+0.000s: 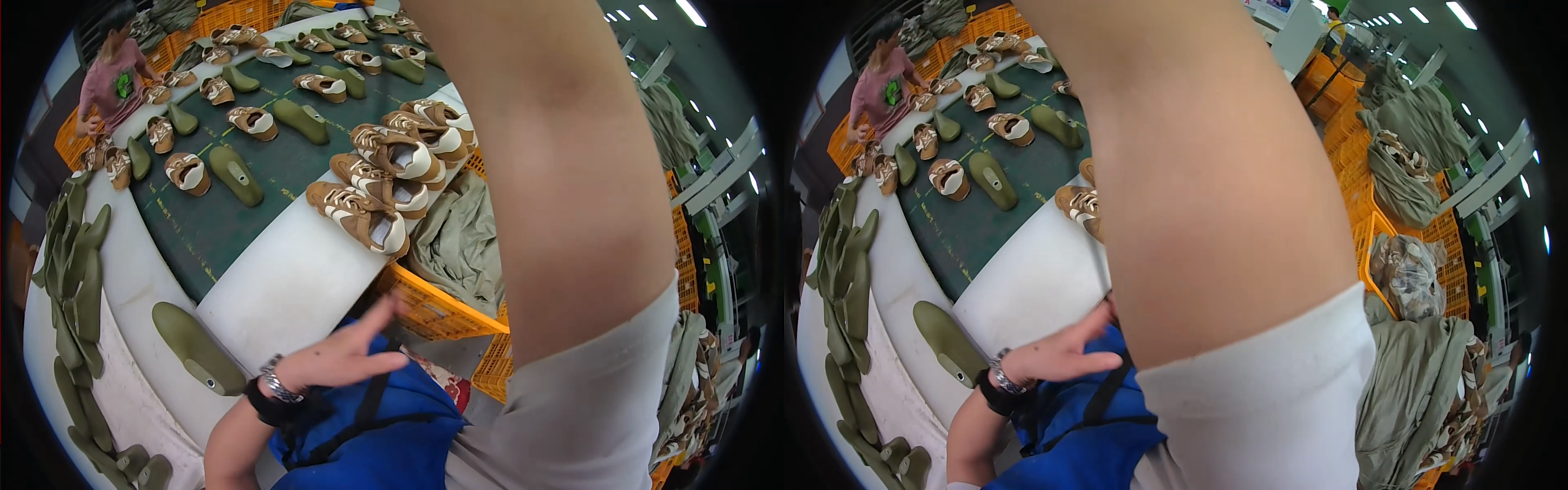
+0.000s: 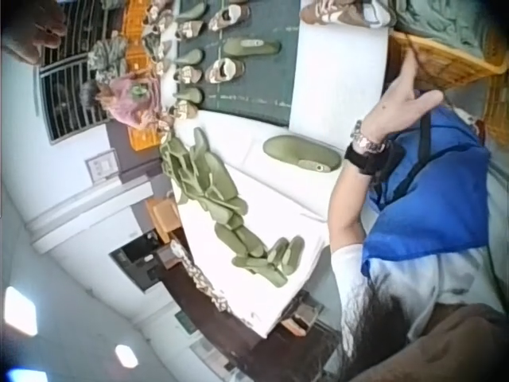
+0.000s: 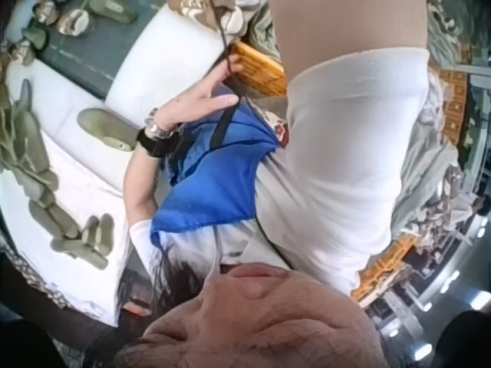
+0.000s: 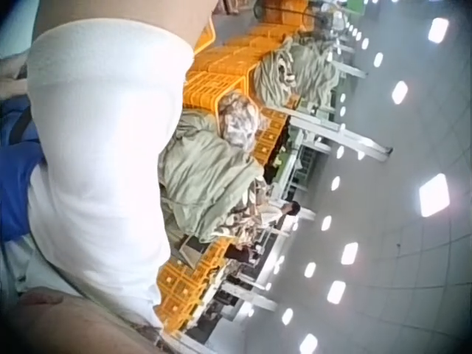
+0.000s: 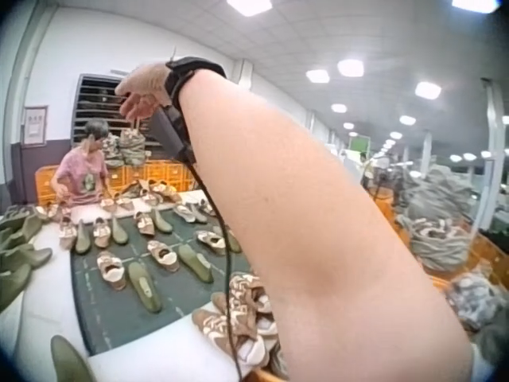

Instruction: Organizing shoe lasts and finished shoe uppers on a conveyor table in a factory.

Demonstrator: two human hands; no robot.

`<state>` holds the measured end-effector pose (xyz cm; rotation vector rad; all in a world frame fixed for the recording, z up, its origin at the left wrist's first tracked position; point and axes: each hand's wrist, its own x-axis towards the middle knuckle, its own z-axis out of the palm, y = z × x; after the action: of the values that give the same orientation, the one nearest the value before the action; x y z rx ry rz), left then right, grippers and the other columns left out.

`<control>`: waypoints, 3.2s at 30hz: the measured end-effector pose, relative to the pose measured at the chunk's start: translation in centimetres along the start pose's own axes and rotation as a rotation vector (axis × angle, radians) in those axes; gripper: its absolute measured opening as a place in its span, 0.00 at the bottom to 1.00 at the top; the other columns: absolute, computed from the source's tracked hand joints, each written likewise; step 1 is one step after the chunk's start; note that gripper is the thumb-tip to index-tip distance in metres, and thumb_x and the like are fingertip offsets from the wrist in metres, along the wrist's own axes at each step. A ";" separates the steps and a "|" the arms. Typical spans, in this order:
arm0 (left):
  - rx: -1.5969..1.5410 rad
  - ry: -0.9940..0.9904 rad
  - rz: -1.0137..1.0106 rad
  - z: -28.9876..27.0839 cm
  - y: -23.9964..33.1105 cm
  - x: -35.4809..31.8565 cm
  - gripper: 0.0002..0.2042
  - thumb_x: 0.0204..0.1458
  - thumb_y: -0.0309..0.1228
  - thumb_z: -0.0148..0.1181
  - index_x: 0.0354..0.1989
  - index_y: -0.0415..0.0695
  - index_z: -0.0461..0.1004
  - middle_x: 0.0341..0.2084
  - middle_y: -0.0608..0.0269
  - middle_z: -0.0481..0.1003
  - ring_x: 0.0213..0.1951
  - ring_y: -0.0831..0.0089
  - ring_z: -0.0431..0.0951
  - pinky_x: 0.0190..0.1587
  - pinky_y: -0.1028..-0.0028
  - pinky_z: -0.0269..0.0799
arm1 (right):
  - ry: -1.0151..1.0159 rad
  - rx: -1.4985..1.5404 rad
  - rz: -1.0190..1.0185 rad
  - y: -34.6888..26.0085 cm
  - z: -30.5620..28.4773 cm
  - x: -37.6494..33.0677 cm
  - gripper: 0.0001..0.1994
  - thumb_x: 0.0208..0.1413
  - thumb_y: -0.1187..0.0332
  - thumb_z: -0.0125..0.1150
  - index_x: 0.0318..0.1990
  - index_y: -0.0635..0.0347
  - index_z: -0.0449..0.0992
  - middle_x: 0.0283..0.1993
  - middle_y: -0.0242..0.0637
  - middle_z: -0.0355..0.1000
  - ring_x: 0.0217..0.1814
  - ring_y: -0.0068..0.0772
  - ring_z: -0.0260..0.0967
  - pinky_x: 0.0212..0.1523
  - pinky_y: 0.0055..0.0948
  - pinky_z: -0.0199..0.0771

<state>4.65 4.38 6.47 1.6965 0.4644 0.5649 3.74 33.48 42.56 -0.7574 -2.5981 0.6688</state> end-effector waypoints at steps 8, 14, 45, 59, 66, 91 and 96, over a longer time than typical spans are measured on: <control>-1.042 0.594 0.448 -1.7 6.6 -10.0 0.11 0.58 0.35 0.45 0.30 0.41 0.68 0.14 0.58 0.72 0.18 0.70 0.75 0.40 0.62 0.74 | 0.012 -0.536 0.010 10.8 5.9 -11.7 0.16 0.56 0.60 0.51 0.46 0.60 0.74 0.38 0.38 0.75 0.38 0.36 0.73 0.41 0.34 0.74; -0.919 0.861 -0.121 2.0 -1.5 -18.1 0.08 0.56 0.29 0.50 0.32 0.36 0.69 0.23 0.58 0.72 0.33 0.64 0.77 0.47 0.65 0.71 | -0.315 0.156 -0.106 7.8 31.9 -19.7 0.15 0.53 0.67 0.55 0.48 0.54 0.73 0.43 0.39 0.73 0.46 0.41 0.71 0.47 0.34 0.71; 0.568 2.439 -1.055 3.6 -7.8 -54.2 0.16 0.34 0.41 0.64 0.31 0.49 0.70 0.43 0.60 0.67 0.51 0.58 0.65 0.62 0.54 0.44 | -0.357 -0.113 -0.087 -3.2 48.7 -18.3 0.21 0.50 0.57 0.50 0.53 0.44 0.66 0.21 0.41 0.73 0.25 0.47 0.72 0.28 0.44 0.70; 0.445 1.716 -0.638 2.5 -8.6 -37.3 0.11 0.36 0.28 0.61 0.30 0.48 0.70 0.59 0.46 0.57 0.59 0.48 0.55 0.61 0.60 0.52 | -0.348 -0.102 -0.107 -3.0 49.0 -17.8 0.21 0.47 0.57 0.51 0.51 0.46 0.67 0.20 0.44 0.72 0.24 0.51 0.72 0.28 0.46 0.70; 0.515 1.504 -0.495 -5.6 -11.8 -32.6 0.08 0.36 0.28 0.60 0.27 0.48 0.71 0.57 0.44 0.60 0.59 0.47 0.57 0.60 0.61 0.53 | -0.342 -0.120 -0.121 -2.9 49.7 -18.2 0.20 0.47 0.56 0.51 0.50 0.44 0.67 0.20 0.44 0.72 0.24 0.50 0.72 0.28 0.46 0.71; 1.112 1.434 -0.667 -5.8 -8.8 -24.9 0.03 0.37 0.18 0.51 0.22 0.37 0.68 0.44 0.44 0.67 0.50 0.46 0.63 0.54 0.57 0.59 | -0.122 -0.343 0.194 11.9 53.1 -3.5 0.25 0.57 0.60 0.44 0.63 0.48 0.57 0.29 0.42 0.76 0.30 0.42 0.75 0.31 0.40 0.73; 1.045 1.419 -0.641 -6.2 -9.4 -24.7 0.04 0.37 0.17 0.50 0.23 0.36 0.67 0.43 0.44 0.66 0.49 0.47 0.63 0.53 0.57 0.59 | 0.006 -0.321 0.256 13.5 53.1 -1.6 0.23 0.56 0.69 0.39 0.61 0.45 0.59 0.29 0.41 0.76 0.31 0.40 0.75 0.29 0.39 0.72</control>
<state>-18.82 -3.47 -4.66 1.5999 2.5515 1.0710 -13.34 24.66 -8.73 -1.2020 -2.6611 0.3140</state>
